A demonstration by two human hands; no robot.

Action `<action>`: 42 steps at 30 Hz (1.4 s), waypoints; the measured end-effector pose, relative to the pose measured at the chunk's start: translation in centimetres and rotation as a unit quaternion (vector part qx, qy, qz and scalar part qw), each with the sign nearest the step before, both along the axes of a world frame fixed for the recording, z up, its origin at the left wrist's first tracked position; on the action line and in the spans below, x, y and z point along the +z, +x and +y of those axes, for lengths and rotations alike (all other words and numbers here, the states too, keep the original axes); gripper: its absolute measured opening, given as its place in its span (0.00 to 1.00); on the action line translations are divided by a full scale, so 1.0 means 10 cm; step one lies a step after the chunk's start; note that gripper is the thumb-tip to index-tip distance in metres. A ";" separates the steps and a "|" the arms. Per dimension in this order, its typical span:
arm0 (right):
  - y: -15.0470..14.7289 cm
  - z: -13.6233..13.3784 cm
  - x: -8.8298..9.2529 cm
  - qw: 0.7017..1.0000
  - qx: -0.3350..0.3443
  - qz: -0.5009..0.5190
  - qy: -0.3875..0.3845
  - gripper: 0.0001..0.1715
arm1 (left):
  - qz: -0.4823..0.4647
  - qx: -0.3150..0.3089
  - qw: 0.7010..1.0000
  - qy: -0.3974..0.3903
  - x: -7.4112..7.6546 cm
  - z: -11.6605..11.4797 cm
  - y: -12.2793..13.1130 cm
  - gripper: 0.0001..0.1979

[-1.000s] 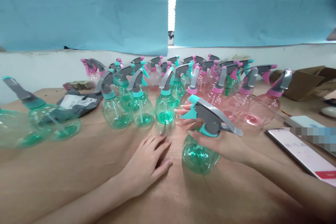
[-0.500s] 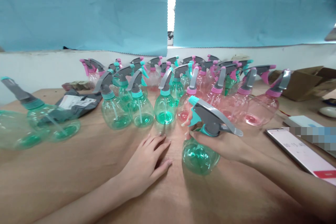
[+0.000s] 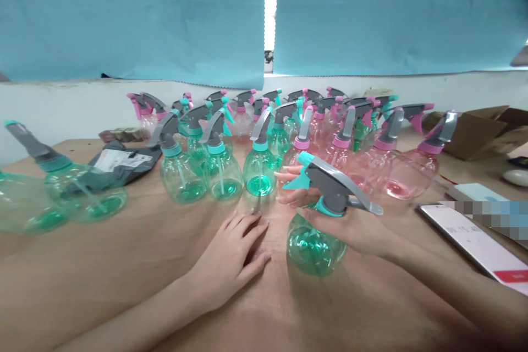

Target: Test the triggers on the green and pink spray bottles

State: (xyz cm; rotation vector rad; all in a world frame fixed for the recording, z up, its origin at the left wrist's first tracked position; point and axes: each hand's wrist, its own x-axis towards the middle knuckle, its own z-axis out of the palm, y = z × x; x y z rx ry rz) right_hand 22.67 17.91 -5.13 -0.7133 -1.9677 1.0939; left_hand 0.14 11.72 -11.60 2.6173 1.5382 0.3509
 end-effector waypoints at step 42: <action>0.01 0.01 0.00 1.000 -0.001 -0.015 0.007 0.12 | -0.012 0.002 1.000 -0.002 0.01 0.00 0.01 0.22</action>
